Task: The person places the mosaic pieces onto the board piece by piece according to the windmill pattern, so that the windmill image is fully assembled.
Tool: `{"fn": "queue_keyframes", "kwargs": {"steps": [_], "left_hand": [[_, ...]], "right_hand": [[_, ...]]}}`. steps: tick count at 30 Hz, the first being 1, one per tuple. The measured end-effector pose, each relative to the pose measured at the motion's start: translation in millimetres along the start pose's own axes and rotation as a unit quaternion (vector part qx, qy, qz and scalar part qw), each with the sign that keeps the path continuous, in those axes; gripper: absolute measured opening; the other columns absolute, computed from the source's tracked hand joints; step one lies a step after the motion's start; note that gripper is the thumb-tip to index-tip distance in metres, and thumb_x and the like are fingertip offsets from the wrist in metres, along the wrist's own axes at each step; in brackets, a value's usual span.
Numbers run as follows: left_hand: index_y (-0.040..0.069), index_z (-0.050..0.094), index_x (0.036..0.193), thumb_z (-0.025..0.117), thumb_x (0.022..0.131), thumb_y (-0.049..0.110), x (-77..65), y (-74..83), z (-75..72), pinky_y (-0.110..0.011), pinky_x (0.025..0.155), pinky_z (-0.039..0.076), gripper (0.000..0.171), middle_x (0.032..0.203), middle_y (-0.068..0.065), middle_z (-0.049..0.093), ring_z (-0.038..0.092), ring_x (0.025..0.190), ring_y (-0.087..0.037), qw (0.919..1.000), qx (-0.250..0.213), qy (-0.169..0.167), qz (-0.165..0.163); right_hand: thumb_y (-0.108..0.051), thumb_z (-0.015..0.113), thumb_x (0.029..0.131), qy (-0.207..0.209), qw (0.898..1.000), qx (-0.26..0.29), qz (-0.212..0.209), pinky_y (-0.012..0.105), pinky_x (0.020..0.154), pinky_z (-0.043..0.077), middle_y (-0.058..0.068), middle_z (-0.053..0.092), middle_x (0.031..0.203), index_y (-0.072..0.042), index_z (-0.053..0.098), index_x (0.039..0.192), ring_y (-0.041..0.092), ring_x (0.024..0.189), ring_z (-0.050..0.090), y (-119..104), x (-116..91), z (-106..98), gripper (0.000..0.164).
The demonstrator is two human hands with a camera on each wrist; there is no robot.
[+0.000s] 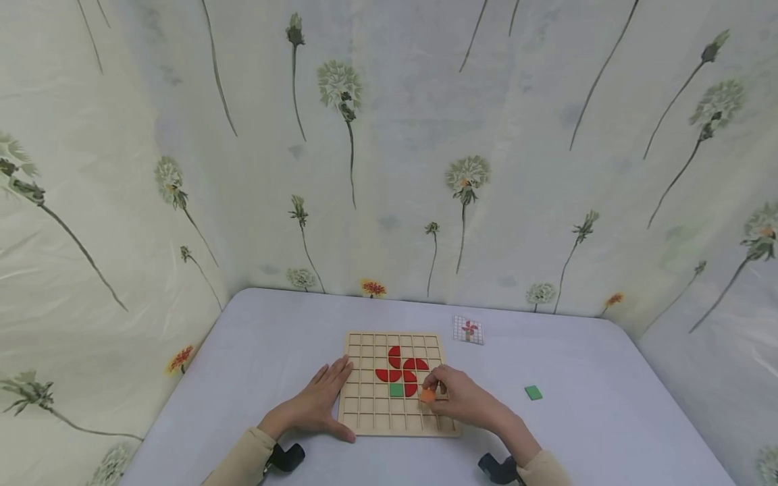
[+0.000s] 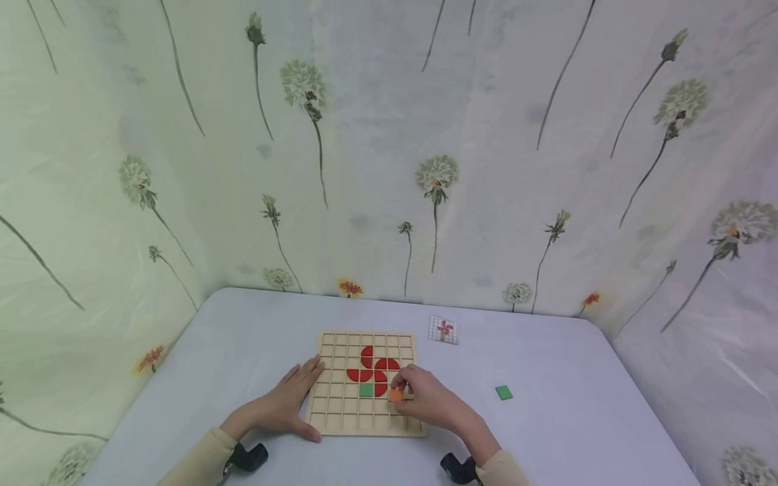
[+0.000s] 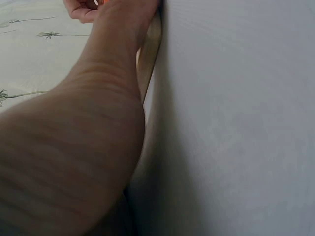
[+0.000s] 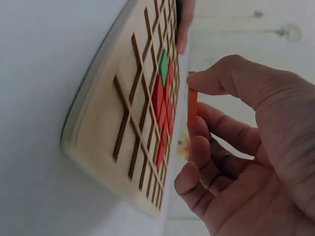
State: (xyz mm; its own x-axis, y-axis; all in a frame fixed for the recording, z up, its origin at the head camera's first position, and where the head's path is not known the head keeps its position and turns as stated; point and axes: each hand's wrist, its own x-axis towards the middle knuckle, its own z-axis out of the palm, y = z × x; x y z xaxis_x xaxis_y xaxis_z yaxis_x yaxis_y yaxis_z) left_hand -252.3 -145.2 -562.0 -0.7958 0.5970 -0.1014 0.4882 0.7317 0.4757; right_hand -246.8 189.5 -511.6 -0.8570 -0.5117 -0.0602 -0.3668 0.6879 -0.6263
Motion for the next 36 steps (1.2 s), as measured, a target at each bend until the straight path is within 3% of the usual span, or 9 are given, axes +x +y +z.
{"fn": "queue_keyframes", "kwargs": {"steps": [6,13,18,30,36], "left_hand": [[0.005,0.005,0.155,0.071,0.062,0.076,0.1,-0.9,1.1,-0.049,0.123,0.004,0.135,0.164,-0.012,-0.002,0.0,0.151,-0.025,1.0,0.002,0.003,0.002],[0.005,0.005,0.155,0.071,0.062,0.076,0.2,-2.0,0.2,-0.049,0.123,0.004,0.134,0.164,-0.012,-0.002,0.001,0.151,-0.026,1.0,-0.002,0.005,0.005],[0.005,0.005,0.155,0.071,0.063,0.076,0.4,-3.1,0.7,-0.049,0.123,0.005,0.134,0.164,-0.012,-0.001,0.001,0.152,-0.026,1.0,0.0,0.004,0.007],[0.004,0.006,0.155,0.073,0.063,0.074,0.8,-0.4,-1.8,-0.049,0.123,0.006,0.134,0.164,-0.013,-0.001,0.002,0.151,-0.026,1.0,0.003,0.004,0.003],[0.005,0.005,0.155,0.071,0.062,0.077,2.0,-0.1,-0.8,-0.049,0.123,0.005,0.135,0.164,-0.011,-0.001,0.002,0.152,-0.025,1.0,0.006,0.002,-0.005]], "right_hand": [[-0.025,0.073,0.086,-0.017,0.999,0.009,-0.031,0.02,0.069,0.048,-0.007,0.062,0.094,-0.015,0.065,0.103,0.015,0.085,0.054,-13,18,19,0.022],[-0.017,0.074,0.084,-0.022,0.998,-0.009,-0.061,0.019,0.07,0.049,-0.007,0.062,0.09,-0.013,0.067,0.098,0.007,0.081,0.053,-21,31,36,0.017],[-0.021,0.074,0.084,-0.025,0.998,-0.034,-0.043,0.021,0.073,0.048,-0.011,0.059,0.092,-0.018,0.066,0.101,0.004,0.083,0.049,-24,34,43,0.018],[-0.016,0.073,0.083,-0.024,0.997,-0.054,-0.047,0.021,0.074,0.048,-0.009,0.057,0.091,-0.016,0.066,0.101,0.007,0.082,0.05,-23,37,40,0.02],[-0.014,0.075,0.082,-0.034,0.997,-0.035,-0.057,0.02,0.071,0.048,-0.008,0.059,0.089,-0.015,0.065,0.098,0.008,0.081,0.052,-21,38,37,0.019]]}}
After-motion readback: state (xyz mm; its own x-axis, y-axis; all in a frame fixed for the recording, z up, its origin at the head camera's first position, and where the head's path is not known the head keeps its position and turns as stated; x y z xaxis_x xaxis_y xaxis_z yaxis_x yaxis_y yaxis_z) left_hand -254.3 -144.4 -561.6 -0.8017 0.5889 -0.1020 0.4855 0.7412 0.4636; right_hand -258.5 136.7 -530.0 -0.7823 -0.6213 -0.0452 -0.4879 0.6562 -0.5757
